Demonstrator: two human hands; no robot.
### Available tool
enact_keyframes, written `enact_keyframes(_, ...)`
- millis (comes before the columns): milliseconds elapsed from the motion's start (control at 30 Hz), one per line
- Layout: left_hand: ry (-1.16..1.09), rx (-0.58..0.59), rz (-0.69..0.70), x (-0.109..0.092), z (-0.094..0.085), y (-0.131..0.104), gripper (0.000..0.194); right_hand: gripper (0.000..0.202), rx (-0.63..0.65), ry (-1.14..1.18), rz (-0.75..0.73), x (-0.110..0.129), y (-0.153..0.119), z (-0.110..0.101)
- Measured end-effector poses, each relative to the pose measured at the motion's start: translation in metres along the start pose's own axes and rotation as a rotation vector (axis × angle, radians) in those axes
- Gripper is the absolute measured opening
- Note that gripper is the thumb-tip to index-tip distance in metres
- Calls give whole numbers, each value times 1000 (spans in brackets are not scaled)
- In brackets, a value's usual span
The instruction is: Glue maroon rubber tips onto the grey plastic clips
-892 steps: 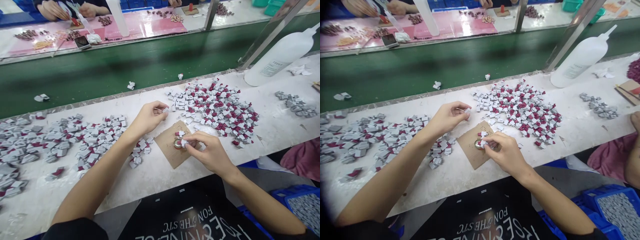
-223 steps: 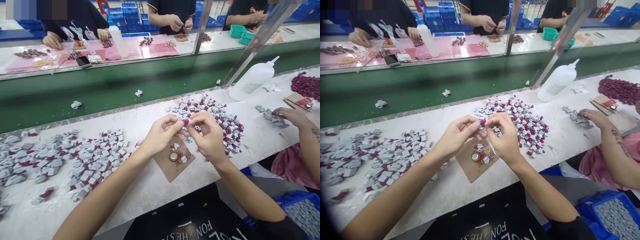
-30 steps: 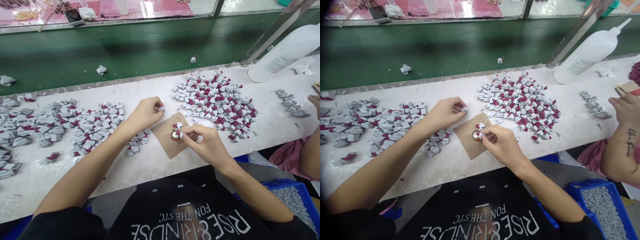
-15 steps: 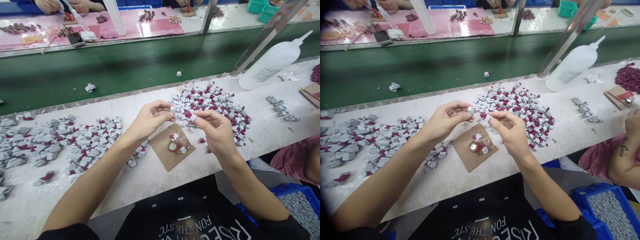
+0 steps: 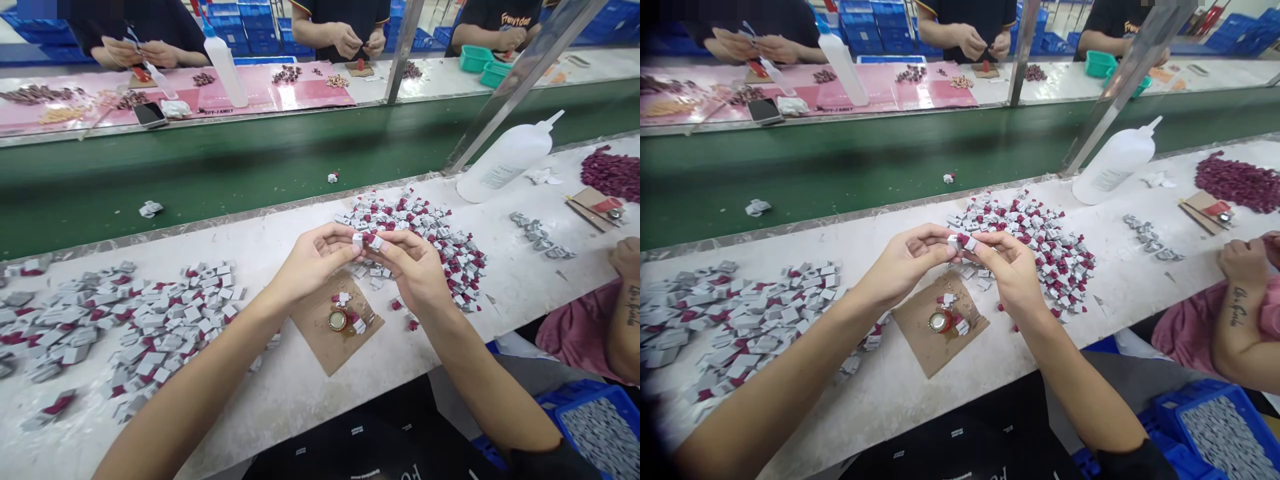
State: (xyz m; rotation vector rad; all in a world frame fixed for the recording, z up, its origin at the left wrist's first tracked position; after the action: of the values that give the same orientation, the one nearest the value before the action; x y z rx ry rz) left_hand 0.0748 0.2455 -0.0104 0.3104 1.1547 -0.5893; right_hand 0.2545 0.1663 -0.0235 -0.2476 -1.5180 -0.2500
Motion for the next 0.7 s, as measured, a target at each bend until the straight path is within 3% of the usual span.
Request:
enact_keyframes(267,165,38,93,-6,-1,1,28,30,47,-200,-25,-4,10,-5)
enact_keyframes(433,347,29,118,-18,-26,22,19,23,264,-313,-6,-1,54,7)
enact_keyframes(500,427,-89,122,-24,-49,42,14,22,274,-518,-53,3,88,21)
enact_keyframes(600,468,-471,131,-33,-93,77,10,33,161,-886,-127,8,147,56)
enact_keyframes(700,511,-710,120,-38,-131,107,12,32,160,-958,-123,5,195,104)
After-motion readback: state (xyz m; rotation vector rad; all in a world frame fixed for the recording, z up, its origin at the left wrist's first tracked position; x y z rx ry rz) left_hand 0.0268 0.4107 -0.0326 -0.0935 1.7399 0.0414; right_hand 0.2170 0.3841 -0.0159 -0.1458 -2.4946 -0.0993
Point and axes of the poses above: each hand's wrist, its own y-axis towards the middle knuckle, its own z-axis out of the palm, x = y × z, the point moved 2 cm from there along y, towards the middle knuckle, and after that the axes turned 13 degrees about -y, right-handed, at the moved point
